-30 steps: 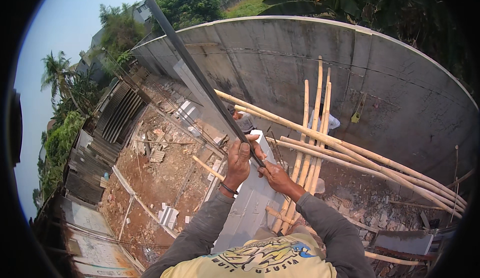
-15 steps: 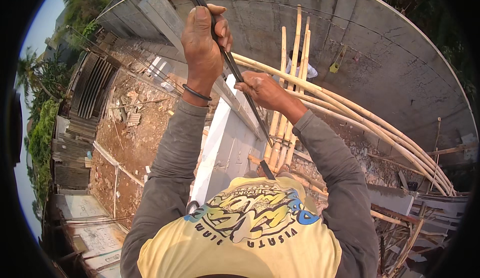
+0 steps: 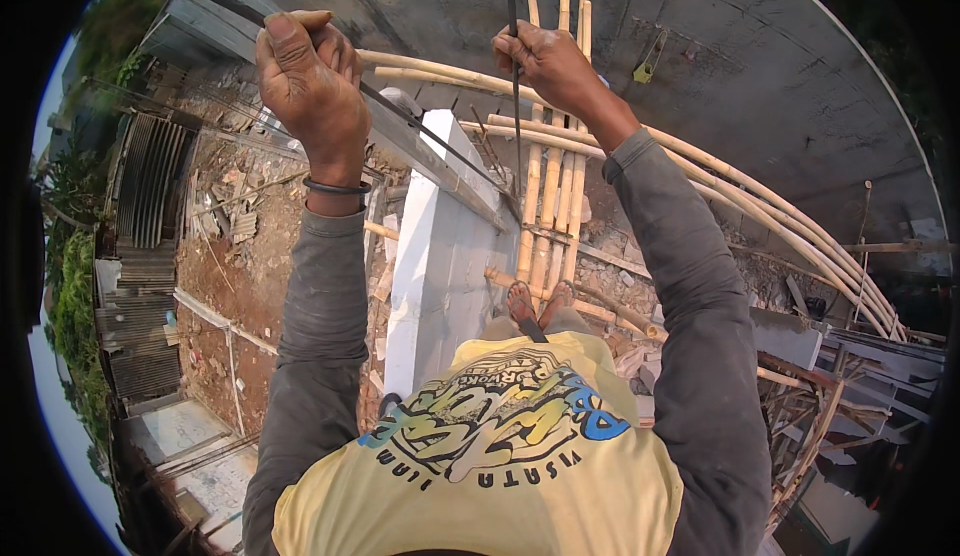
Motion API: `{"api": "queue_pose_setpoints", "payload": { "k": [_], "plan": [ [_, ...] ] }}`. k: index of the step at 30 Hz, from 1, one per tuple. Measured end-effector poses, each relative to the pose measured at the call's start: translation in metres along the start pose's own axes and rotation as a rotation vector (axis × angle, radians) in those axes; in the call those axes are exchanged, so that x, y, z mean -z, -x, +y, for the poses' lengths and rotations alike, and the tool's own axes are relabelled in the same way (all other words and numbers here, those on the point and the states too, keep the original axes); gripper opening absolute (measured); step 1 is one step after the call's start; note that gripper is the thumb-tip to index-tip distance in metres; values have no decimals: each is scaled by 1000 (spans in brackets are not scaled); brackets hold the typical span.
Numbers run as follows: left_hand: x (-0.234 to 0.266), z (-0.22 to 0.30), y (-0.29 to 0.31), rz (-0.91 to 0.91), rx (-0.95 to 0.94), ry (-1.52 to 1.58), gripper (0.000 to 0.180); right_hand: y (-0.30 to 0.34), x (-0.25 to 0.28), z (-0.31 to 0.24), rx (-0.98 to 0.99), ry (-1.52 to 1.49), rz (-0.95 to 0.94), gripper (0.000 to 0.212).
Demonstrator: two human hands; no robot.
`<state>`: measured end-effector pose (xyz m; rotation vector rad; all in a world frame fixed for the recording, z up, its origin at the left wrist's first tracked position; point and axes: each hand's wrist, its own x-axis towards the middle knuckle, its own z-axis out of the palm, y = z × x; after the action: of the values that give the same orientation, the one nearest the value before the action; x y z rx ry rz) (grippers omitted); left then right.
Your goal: The person secures bamboo poles to a rebar structure using thin metal wires, twisting the wires with a pair of pliers and tightening them by hand to create a stable scaffold.
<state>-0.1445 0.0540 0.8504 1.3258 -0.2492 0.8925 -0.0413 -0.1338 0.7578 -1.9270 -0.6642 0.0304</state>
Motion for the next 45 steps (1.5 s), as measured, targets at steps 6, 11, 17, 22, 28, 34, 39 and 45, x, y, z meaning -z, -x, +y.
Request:
{"api": "queue_pose_setpoints", "payload": {
  "k": [6,11,17,22,28,34,39,45],
  "plan": [
    [19,-6,52,100,33,1,34,-71,74,-102,285,-64,155,32],
    [31,5,75,134,58,-2,33,-106,102,-202,488,-86,182,30],
    [42,17,112,219,73,-149,40,-120,87,-234,475,69,287,32],
    [52,18,137,262,134,-163,40,-147,76,-221,520,21,180,29],
    [55,17,156,298,129,-170,38,-178,72,-208,555,-363,-99,27],
    [51,18,165,269,127,-230,38,-201,34,-181,494,-158,31,27],
    [52,20,167,284,96,-220,38,-212,-2,-131,499,-226,-16,29],
    [60,19,174,272,17,-220,38,-204,-61,-51,324,-285,-144,27]
  ]
}}
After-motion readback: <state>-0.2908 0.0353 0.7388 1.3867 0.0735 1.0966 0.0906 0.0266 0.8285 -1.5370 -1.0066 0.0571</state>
